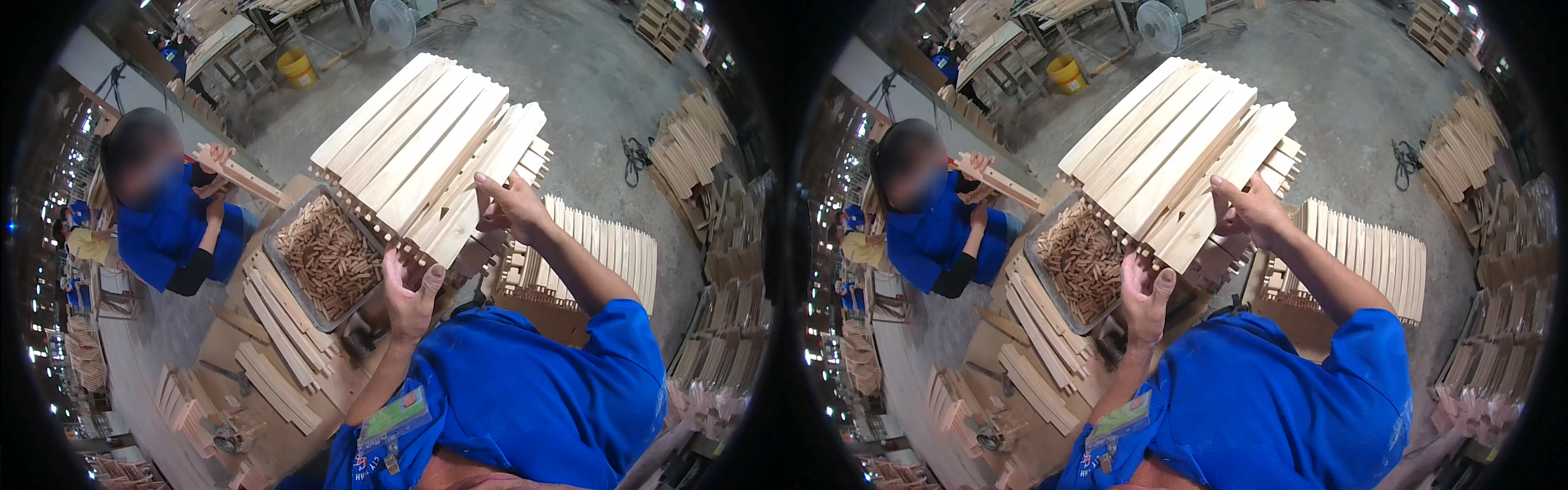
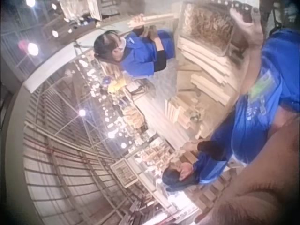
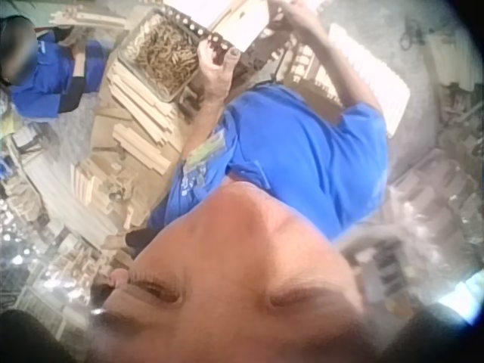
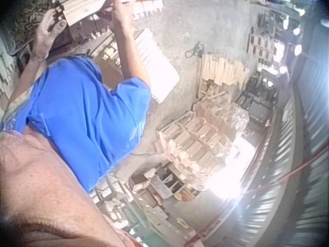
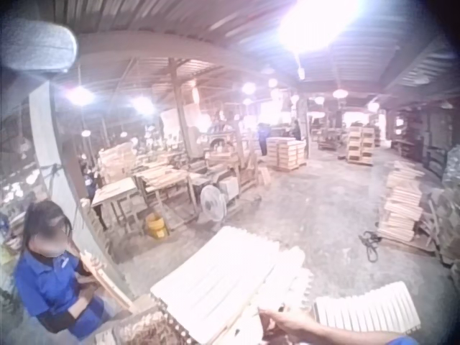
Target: The person assembles wooden furniture components by inserting cylindrical wooden dowels into pre-drilled holes in rectangular wooden blocks. Using a hammer, the person taps the dowels to secure them, then stacks the finished pieces on a pile to the right. The process is repeated continuously with new blocks and dowels.
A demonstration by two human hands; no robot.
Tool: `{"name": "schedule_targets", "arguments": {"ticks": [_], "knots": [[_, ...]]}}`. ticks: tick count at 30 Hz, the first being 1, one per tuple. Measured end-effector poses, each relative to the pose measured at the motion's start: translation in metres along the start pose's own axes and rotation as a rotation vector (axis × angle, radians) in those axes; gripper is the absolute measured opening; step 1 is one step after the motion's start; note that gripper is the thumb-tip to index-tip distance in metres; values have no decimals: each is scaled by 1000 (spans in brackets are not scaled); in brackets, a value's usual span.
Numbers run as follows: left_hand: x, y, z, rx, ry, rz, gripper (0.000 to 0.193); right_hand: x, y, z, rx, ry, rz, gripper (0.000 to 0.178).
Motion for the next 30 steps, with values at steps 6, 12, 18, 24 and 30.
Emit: {"name": "schedule_targets", "arguments": {"ticks": [6, 12, 18, 24, 30], "knots": [[1, -10, 3, -131, 99, -55, 80, -3, 2, 0, -66, 58, -39, 57], [0, -30, 5, -282, 145, 243, 63, 4, -1, 9, -125, 35, -21, 75], [-7, -48, -8, -416, 148, 570, 65, 12, 8, -1, -101, 108, 79, 93], [-47, -34, 20, -315, 21, 19, 78, -1, 14, 13, -229, 117, 47, 82], [-266, -42, 168, -307, 971, -831, 38, 32, -27, 66, -523, -2, 230, 45]]}}
Point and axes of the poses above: each hand's wrist, its own z-axis away from the middle knuckle, its own x-axis out of the palm, y = z × x, the point moved 9 cm from there along -z, towards the middle knuckle, and after that the axes turned 6 degrees about -y, right-handed, at the moved point
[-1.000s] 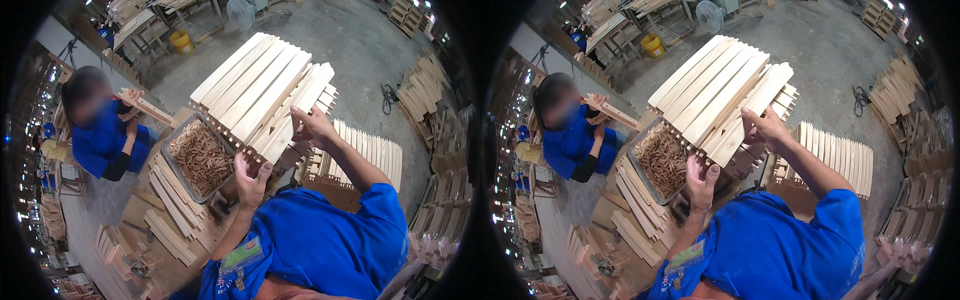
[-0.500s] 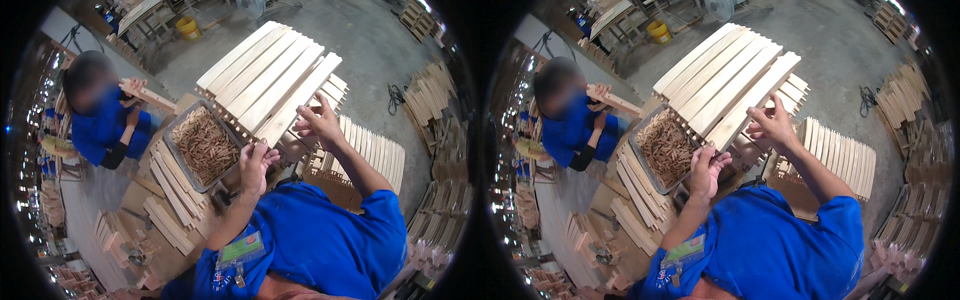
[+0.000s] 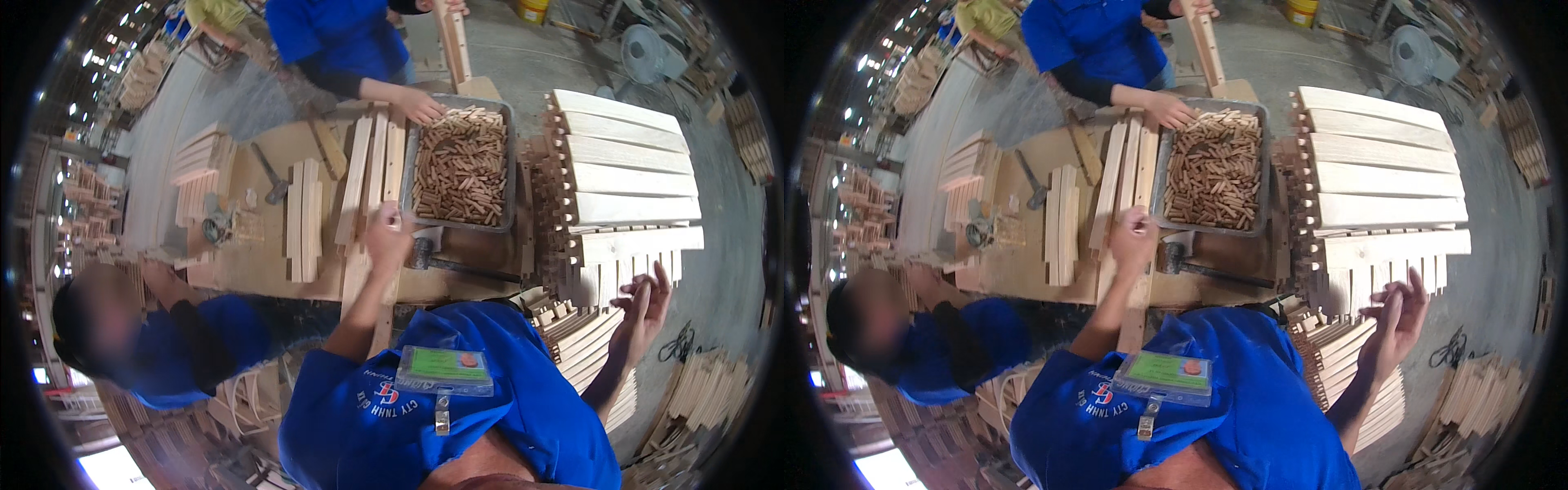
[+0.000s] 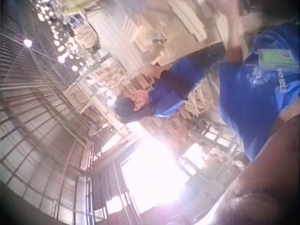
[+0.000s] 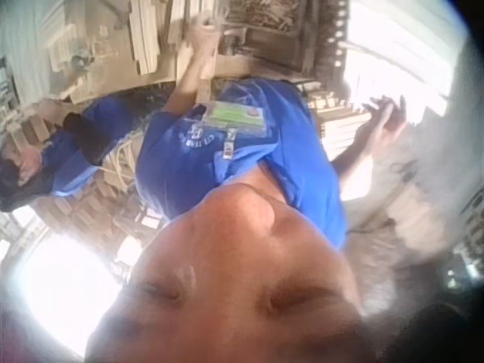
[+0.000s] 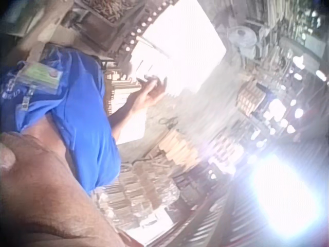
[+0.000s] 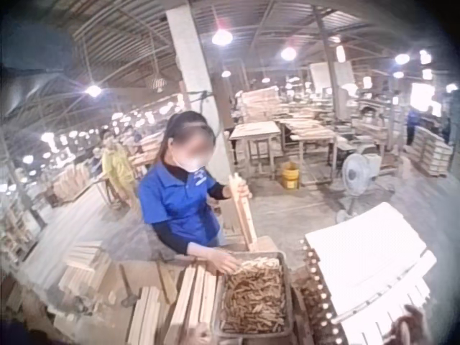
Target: The person assembles wooden furniture components by inserting cylindrical wooden dowels into pre-drilled holes in rectangular wooden blocks. Using a hammer, the person taps the dowels to secure them, then stacks the finished pieces on a pile to the right. The process is repeated continuously with new blocks and dowels.
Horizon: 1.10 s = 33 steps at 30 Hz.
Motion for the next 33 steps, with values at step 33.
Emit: {"name": "schedule_targets", "arguments": {"ticks": [33], "knots": [[-23, -66, -50, -272, -294, -662, 63, 324, 219, 140, 623, -1169, 116, 45]]}}
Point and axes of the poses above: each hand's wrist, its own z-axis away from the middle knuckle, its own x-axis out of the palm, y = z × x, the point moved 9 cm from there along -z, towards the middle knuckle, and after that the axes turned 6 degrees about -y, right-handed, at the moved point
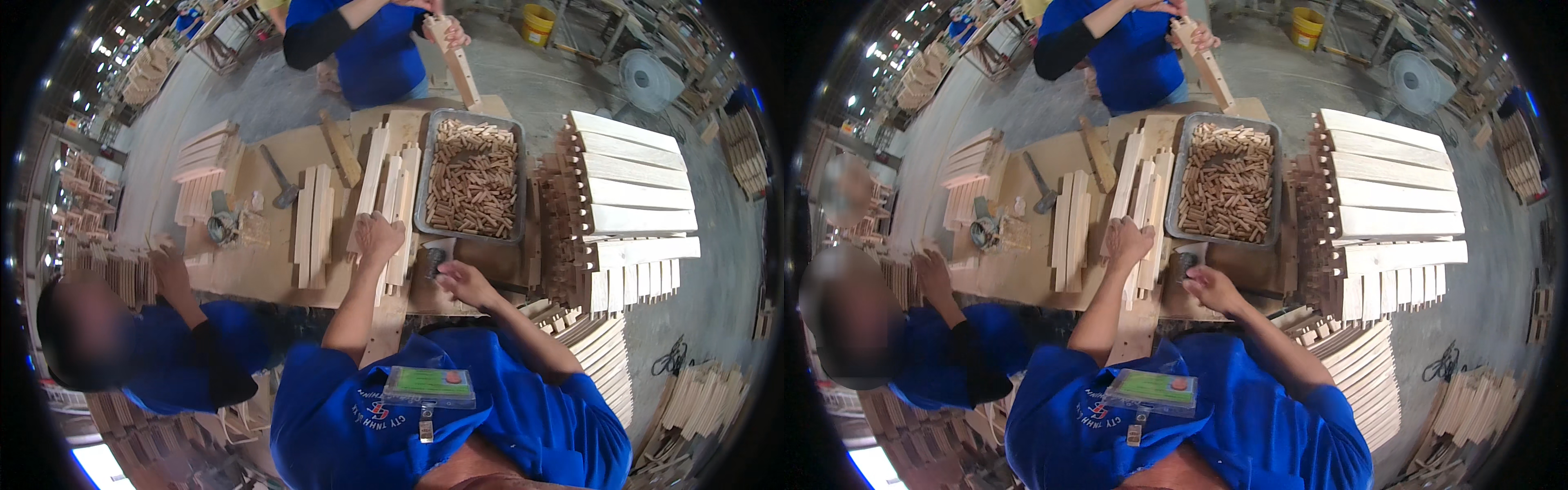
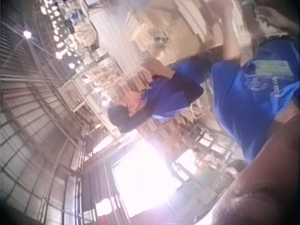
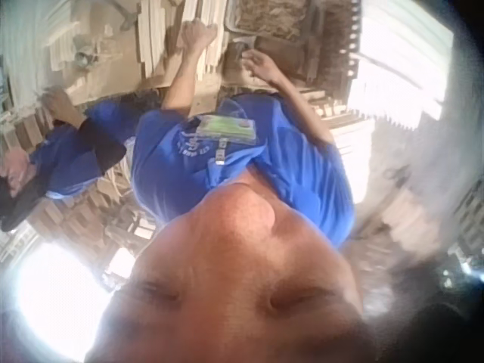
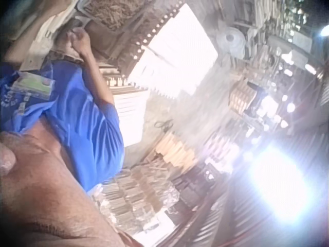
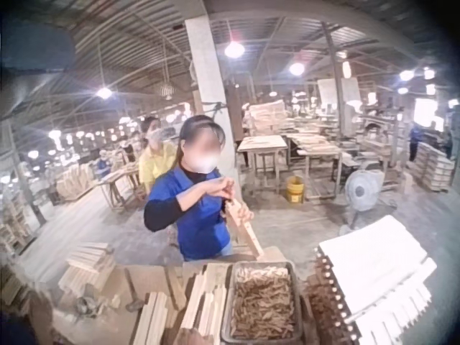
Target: The person assembles wooden furniture components by inserting cylindrical wooden dowels into pre-drilled holes in rectangular wooden blocks. Using a hammer, the person taps the dowels to secure them, then stacks the finished pieces on a pile to the right. The process is repeated continuously with new blocks and dowels.
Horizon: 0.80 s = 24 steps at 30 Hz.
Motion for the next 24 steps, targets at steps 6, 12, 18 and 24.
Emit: {"name": "schedule_targets", "arguments": {"ticks": [6, 12, 18, 24], "knots": [[22, -42, 63, -75, -84, 112, 68, 55, 24, -102, 59, 171, 304, 54], [50, -86, 82, -15, -34, 465, 49, 70, 3, -98, 135, -43, 52, 39], [50, -106, 77, 67, -65, 404, 55, 81, -2, -85, 143, -76, -92, 40], [58, -124, 68, 40, -134, 649, 68, 85, -8, -57, -18, -83, -284, 37]]}}
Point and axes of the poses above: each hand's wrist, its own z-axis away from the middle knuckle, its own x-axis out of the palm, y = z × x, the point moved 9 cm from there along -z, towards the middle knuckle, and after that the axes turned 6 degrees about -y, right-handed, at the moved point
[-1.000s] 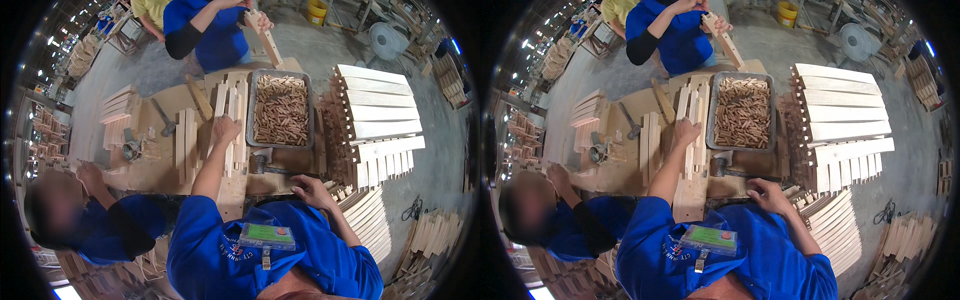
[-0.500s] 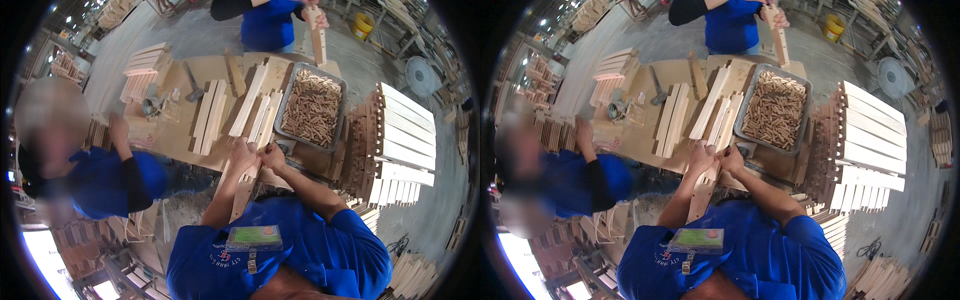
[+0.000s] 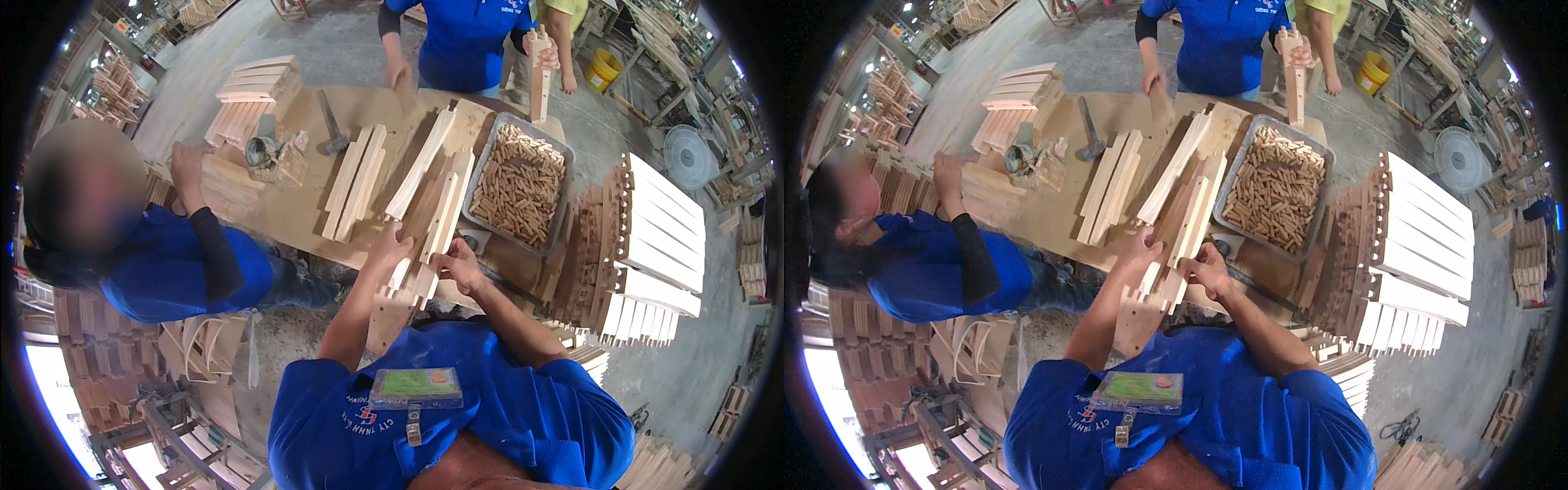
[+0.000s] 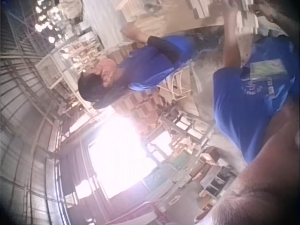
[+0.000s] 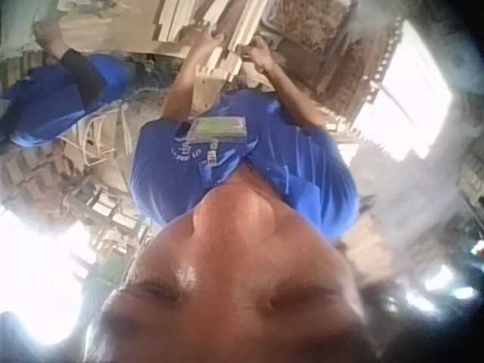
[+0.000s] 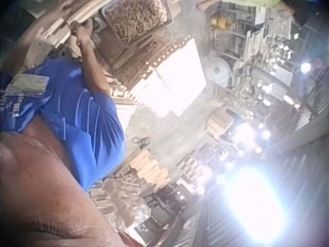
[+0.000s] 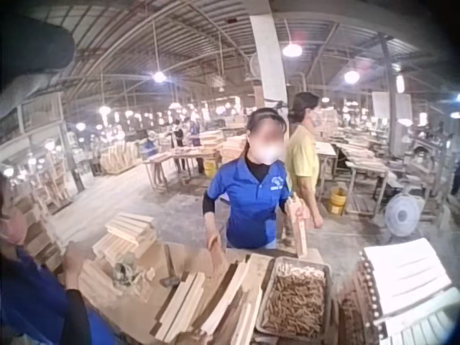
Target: The person assembles wooden furniture components by inserting cylindrical wooden dowels into pre-drilled holes in rectangular wooden blocks. Using a hammer, the person taps the dowels to secure them, then stacks the finished pieces on a pile to the right. The process is repeated continuously with new blocks and dowels.
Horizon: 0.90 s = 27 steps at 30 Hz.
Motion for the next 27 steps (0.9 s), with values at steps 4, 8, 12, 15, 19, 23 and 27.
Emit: {"name": "schedule_targets", "arguments": {"ticks": [4, 8, 12, 15, 19, 23, 27], "knots": [[10, 20, -7, -132, -132, -235, 75, -5, -12, 10, -192, 7, 76, 34], [23, 23, -4, -82, -96, -302, 75, -2, -36, 30, -260, 35, 187, 36], [18, 49, 18, 26, -80, -20, 71, -18, -49, 47, -426, 176, 371, 42], [17, 12, 29, 96, -51, 356, 69, -2, -59, 69, -247, 114, 222, 44], [11, 8, 56, 97, -72, 749, 57, 14, -85, 69, -657, 77, 182, 45], [-40, 36, 84, 267, 224, 768, 63, 50, -108, 82, -677, 6, 381, 62], [-68, 50, 109, 404, 452, 911, 64, 92, -120, 82, -714, -127, 391, 73]]}}
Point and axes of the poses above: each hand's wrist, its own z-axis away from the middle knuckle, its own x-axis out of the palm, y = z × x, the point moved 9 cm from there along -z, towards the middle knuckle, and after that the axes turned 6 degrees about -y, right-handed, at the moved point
